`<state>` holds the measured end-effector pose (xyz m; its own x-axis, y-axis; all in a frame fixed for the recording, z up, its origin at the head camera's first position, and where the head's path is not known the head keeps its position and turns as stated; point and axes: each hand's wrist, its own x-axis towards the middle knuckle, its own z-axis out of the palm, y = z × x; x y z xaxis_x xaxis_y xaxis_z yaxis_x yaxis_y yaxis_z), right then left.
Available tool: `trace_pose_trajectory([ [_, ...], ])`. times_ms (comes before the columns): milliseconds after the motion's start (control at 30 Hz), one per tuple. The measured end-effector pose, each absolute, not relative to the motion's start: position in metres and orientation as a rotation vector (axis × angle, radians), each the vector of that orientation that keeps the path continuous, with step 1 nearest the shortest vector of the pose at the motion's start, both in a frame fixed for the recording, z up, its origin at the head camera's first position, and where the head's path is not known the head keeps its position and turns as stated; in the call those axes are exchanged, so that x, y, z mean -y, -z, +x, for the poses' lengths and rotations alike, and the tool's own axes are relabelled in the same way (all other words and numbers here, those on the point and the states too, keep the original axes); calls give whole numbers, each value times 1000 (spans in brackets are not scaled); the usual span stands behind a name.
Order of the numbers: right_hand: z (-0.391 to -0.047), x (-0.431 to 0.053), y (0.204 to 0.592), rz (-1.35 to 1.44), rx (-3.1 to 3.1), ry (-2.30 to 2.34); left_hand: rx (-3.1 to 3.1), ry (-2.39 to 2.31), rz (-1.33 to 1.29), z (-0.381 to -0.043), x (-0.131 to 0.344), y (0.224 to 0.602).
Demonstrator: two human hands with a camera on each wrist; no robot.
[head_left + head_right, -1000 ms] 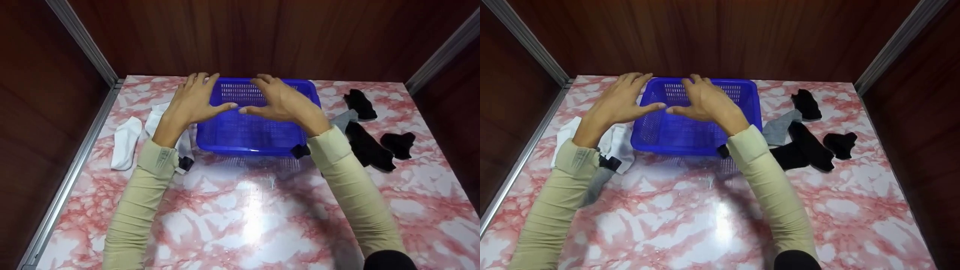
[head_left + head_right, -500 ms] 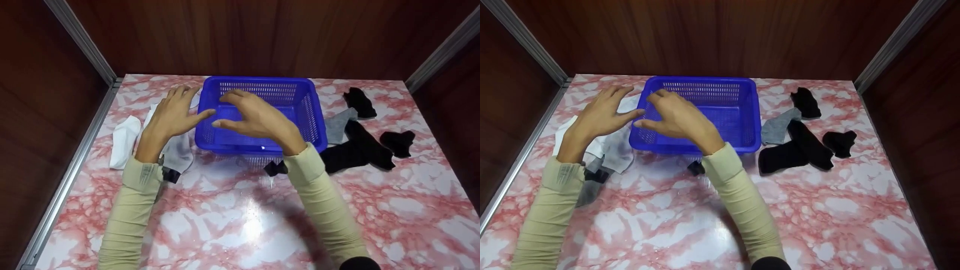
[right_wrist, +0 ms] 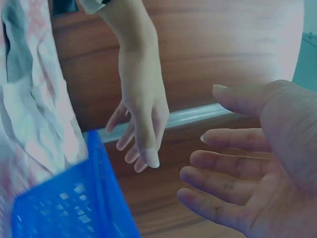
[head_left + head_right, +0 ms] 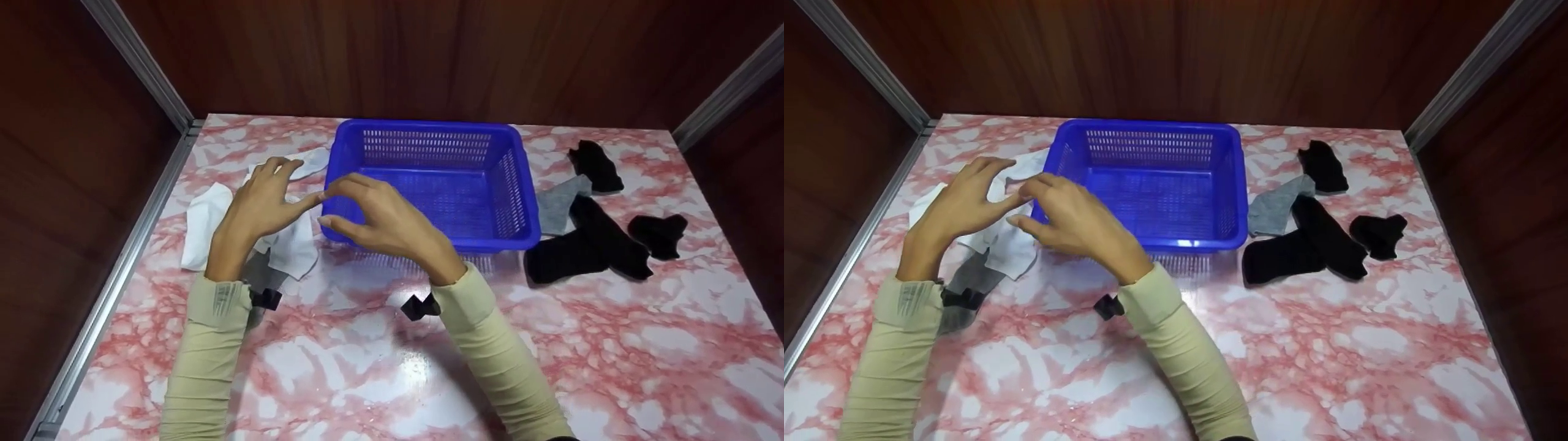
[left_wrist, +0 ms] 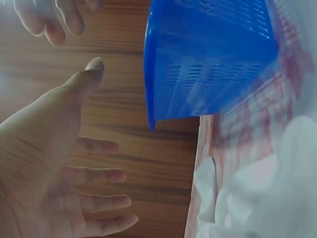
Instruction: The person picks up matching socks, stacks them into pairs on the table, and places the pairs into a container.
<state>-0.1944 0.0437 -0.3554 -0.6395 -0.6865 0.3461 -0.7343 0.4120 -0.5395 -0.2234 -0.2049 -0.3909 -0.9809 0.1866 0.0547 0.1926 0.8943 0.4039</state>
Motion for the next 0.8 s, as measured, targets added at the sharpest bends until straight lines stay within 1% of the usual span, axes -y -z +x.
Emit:
trace_pose_trajectory([
  [300, -185, -14, 389, 1435, 2540, -1053, 3025, 653, -296, -194, 222, 402],
  [467, -178, 3, 410, 1467, 2606, -1069, 3058, 671, -279, -182, 234, 412],
  [633, -170, 20, 431, 1525, 2703, -1075, 3129, 726, -183, -172, 248, 421],
  [800, -165, 37, 450, 1495, 2779, -1063, 3162, 739, -68, -162, 261, 432],
])
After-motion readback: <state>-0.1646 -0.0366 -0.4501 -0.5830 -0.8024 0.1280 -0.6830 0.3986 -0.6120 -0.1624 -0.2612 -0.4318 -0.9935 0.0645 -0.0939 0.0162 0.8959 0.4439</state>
